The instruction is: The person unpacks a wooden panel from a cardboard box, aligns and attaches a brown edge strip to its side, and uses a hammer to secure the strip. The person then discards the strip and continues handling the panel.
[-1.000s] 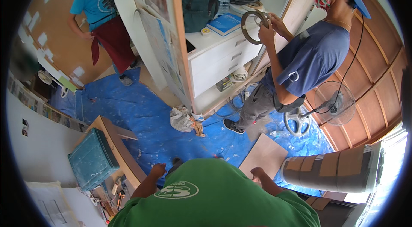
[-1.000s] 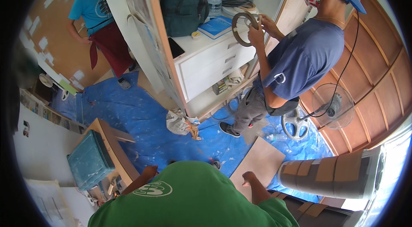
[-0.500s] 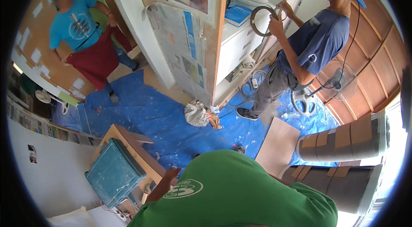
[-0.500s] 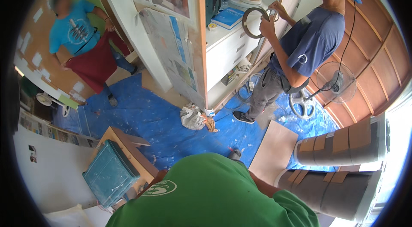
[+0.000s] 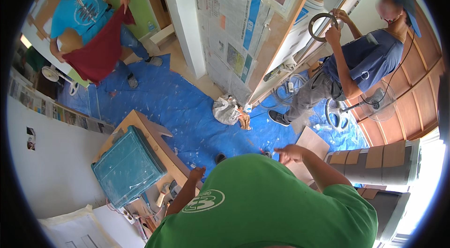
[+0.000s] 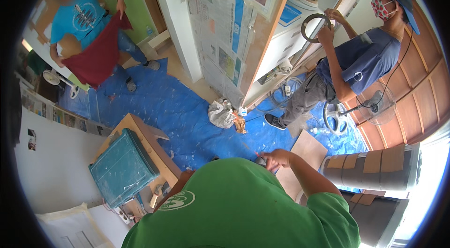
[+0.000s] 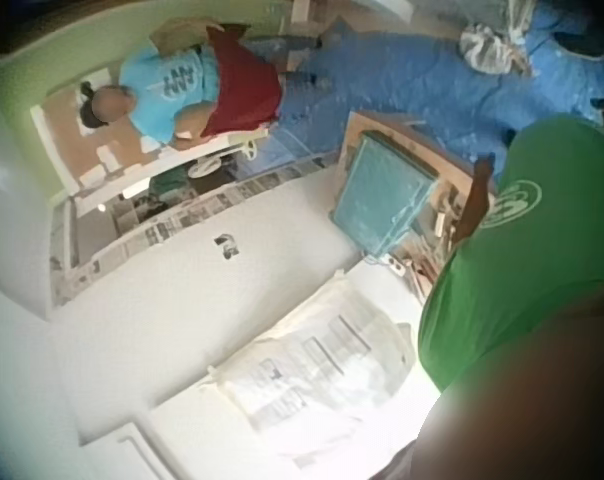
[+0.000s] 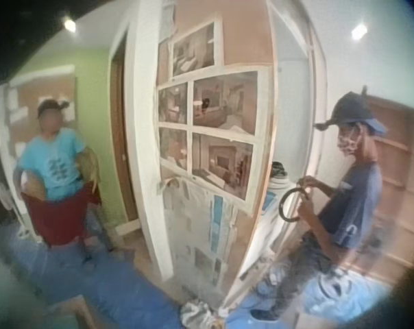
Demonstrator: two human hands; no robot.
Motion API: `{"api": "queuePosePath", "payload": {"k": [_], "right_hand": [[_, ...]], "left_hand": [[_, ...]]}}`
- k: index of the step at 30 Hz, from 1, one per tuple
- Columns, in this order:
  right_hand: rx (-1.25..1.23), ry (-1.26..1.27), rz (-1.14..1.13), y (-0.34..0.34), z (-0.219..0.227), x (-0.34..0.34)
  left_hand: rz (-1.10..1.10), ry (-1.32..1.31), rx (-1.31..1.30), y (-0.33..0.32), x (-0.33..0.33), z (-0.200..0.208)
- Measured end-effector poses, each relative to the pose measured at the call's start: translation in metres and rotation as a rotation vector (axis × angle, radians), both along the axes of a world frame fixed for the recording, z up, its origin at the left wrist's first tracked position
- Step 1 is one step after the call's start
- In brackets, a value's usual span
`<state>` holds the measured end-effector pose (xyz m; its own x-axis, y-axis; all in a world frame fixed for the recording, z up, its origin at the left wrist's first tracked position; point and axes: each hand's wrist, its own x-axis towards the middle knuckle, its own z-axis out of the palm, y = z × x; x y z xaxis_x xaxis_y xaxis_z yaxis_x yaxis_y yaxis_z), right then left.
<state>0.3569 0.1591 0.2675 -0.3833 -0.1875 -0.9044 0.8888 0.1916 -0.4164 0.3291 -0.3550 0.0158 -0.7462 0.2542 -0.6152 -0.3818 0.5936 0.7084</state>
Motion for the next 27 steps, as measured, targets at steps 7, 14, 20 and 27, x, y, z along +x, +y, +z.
{"api": "queuePosePath", "payload": {"k": [7, 14, 20, 27], "right_hand": [[0.047, 0.999, 0.760, -0.054, -0.070, -0.002], [-0.012, 0.229, 0.514, -0.054, -0.097, -0.027], [0.177, 0.141, 0.556, -0.033, -0.106, -0.069], [0.256, 0.112, 0.686, -0.026, -0.113, -0.102]], "left_hand": [[-0.076, -0.032, -0.173, -0.031, 0.045, -0.068], [-0.288, 0.039, -0.265, 0.000, 0.031, -0.026], [-0.102, -0.068, -0.162, 0.020, -0.001, 0.052], [0.006, -0.096, -0.111, 0.032, 0.025, 0.056]]}}
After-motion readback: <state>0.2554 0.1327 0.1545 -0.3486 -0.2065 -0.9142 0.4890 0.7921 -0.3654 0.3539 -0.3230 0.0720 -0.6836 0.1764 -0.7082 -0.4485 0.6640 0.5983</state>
